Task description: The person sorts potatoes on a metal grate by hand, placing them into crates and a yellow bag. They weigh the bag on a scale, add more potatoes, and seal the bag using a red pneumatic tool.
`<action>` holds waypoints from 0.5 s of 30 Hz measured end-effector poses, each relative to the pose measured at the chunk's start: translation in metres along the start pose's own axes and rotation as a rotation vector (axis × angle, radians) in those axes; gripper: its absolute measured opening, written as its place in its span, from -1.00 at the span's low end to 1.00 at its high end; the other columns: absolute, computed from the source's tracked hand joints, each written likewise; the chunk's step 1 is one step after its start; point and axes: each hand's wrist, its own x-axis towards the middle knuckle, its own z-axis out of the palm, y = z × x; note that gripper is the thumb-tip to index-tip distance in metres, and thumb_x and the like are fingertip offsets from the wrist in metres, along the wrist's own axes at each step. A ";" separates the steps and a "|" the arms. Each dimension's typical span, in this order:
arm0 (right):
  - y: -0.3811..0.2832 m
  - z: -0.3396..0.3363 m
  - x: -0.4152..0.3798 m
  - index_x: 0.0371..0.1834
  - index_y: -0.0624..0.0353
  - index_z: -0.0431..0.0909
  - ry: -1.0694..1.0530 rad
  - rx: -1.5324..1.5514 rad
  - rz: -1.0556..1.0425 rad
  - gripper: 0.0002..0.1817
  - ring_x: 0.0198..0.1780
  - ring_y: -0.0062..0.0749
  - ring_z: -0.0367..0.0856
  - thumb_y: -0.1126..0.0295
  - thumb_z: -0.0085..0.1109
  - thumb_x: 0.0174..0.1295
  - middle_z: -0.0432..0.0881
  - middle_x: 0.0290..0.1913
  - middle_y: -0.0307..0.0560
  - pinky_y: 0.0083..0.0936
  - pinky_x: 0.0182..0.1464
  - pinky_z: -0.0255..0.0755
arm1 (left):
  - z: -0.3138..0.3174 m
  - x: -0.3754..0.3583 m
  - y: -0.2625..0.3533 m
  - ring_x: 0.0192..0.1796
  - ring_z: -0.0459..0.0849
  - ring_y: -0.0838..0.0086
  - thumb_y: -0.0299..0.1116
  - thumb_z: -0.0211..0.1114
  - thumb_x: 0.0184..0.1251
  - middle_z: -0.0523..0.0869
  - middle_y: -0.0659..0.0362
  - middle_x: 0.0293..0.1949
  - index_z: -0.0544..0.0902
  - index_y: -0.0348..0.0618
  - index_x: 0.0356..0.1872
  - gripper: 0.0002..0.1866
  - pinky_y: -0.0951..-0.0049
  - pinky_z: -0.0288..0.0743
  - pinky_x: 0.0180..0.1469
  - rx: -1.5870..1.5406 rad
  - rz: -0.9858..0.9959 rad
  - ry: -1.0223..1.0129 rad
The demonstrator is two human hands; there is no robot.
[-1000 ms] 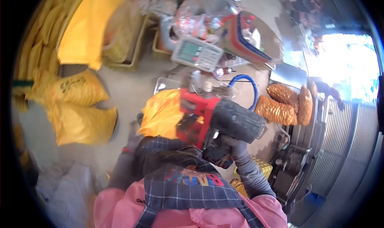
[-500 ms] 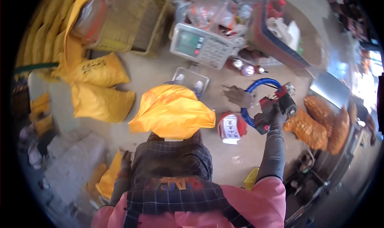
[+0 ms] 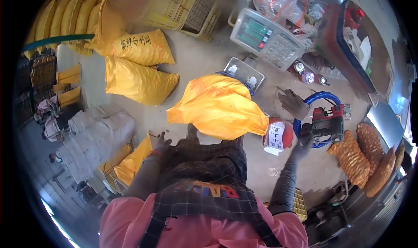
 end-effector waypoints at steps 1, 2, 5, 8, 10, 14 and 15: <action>-0.049 0.021 -0.020 0.44 0.29 0.24 -0.179 -0.253 -0.145 -0.19 0.40 -0.15 0.36 0.46 0.34 0.05 0.39 0.40 0.09 -0.37 0.42 0.18 | 0.011 0.025 -0.003 0.37 0.33 -0.18 0.02 0.47 0.08 0.32 -0.33 0.32 0.30 -0.19 0.37 -0.11 0.14 0.25 0.42 -0.044 -0.256 -0.019; -0.081 0.045 -0.034 0.46 0.25 0.22 -0.360 -0.210 -0.130 -0.18 0.48 -0.13 0.21 0.45 0.33 0.06 0.33 0.44 0.09 -0.37 0.47 0.08 | 0.002 0.037 0.020 0.40 0.30 -0.06 -0.01 0.53 0.00 0.35 -0.24 0.33 0.27 -0.22 0.40 -0.04 0.17 0.25 0.42 -0.046 -0.247 0.035; -0.142 0.123 -0.038 0.42 0.20 0.32 -0.726 0.021 -0.177 -0.29 0.56 -0.12 0.05 0.48 0.28 0.12 0.33 0.44 0.14 -0.29 0.54 -0.05 | 0.005 0.117 0.059 0.41 0.30 0.16 -0.02 0.64 -0.14 0.33 -0.07 0.38 0.25 -0.19 0.37 0.05 0.21 0.26 0.41 -0.760 0.491 0.211; -0.177 0.197 -0.043 0.29 0.25 0.46 -0.895 0.323 -0.027 -0.54 0.47 -0.16 0.20 0.42 0.06 0.30 0.40 0.37 0.11 -0.28 0.47 0.11 | -0.071 0.143 0.136 0.28 0.48 0.32 -0.09 0.35 0.33 0.53 0.08 0.27 0.49 -0.25 0.25 -0.41 0.27 0.31 0.37 -0.354 0.810 0.514; -0.176 0.226 -0.062 0.15 0.31 0.52 -0.854 0.639 0.269 -0.62 0.22 -0.19 0.49 0.33 -0.09 0.39 0.55 0.19 0.04 -0.23 0.29 0.38 | -0.075 0.174 0.160 0.15 0.61 0.36 -0.18 0.11 0.47 0.69 0.10 0.05 0.64 -0.20 0.07 -0.65 0.35 0.35 0.30 -1.253 0.818 -0.129; -0.187 0.244 -0.178 0.11 0.31 0.52 -0.453 0.757 0.256 -0.61 0.03 -0.14 0.62 0.29 -0.12 0.38 0.63 0.02 -0.01 -0.15 0.08 0.54 | -0.093 0.168 0.146 0.11 0.62 0.24 -0.05 0.25 0.32 0.73 0.08 -0.05 0.65 -0.13 0.03 -0.58 0.28 0.24 0.37 -0.915 0.882 0.089; -0.180 0.225 -0.191 0.18 0.29 0.49 -0.604 0.845 0.268 -0.59 0.08 -0.15 0.60 0.28 -0.12 0.41 0.62 0.07 -0.06 -0.15 0.18 0.47 | -0.089 0.169 0.115 0.14 0.60 0.21 -0.06 0.28 0.30 0.72 0.05 -0.04 0.62 -0.15 0.08 -0.55 0.24 0.15 0.43 -0.811 0.769 0.396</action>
